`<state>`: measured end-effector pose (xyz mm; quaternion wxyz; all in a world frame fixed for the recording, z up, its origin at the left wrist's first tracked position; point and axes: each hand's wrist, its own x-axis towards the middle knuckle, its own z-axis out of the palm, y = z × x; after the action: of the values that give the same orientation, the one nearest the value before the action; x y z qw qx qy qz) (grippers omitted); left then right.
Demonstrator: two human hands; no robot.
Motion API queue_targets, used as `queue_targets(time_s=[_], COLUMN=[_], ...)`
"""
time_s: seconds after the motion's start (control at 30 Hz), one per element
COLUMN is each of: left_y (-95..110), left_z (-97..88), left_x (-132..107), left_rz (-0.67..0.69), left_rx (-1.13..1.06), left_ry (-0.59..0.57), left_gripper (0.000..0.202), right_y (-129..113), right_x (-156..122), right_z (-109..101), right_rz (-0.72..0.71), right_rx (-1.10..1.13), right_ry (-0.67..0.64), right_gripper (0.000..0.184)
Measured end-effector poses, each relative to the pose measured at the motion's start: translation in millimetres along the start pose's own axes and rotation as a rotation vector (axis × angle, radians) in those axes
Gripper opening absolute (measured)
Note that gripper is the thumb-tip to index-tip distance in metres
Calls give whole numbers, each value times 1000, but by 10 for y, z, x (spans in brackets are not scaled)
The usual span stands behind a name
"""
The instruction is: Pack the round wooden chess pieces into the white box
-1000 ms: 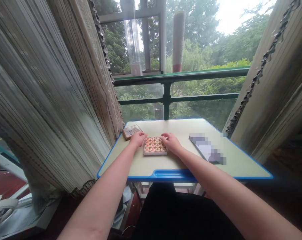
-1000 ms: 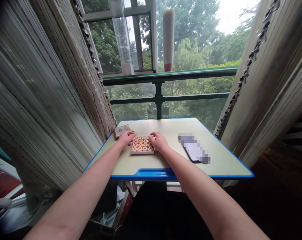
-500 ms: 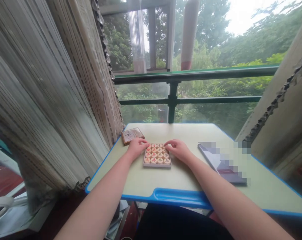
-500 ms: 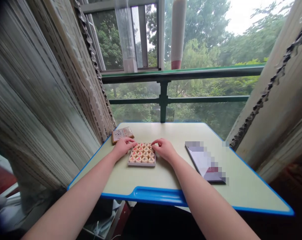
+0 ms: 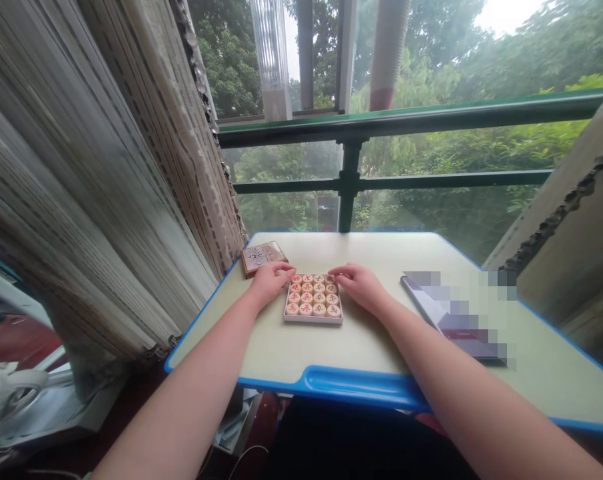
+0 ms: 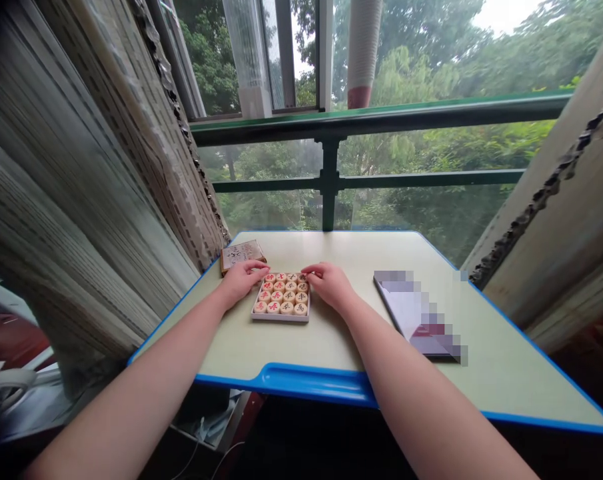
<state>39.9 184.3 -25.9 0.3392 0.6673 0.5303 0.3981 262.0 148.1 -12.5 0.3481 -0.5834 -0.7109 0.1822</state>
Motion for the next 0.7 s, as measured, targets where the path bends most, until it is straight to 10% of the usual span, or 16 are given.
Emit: queue_targets(time_s=[0.7], left_y=[62], left_z=[17], left_x=[-24], left_rz=[-97], left_rx=[33], left_ry=[-2], left_gripper=[35], right_y=[-77], right_x=[-28], right_z=[-67], right_rz=[58], right_rx=[36], right_ry=[-60], right_gripper=[25])
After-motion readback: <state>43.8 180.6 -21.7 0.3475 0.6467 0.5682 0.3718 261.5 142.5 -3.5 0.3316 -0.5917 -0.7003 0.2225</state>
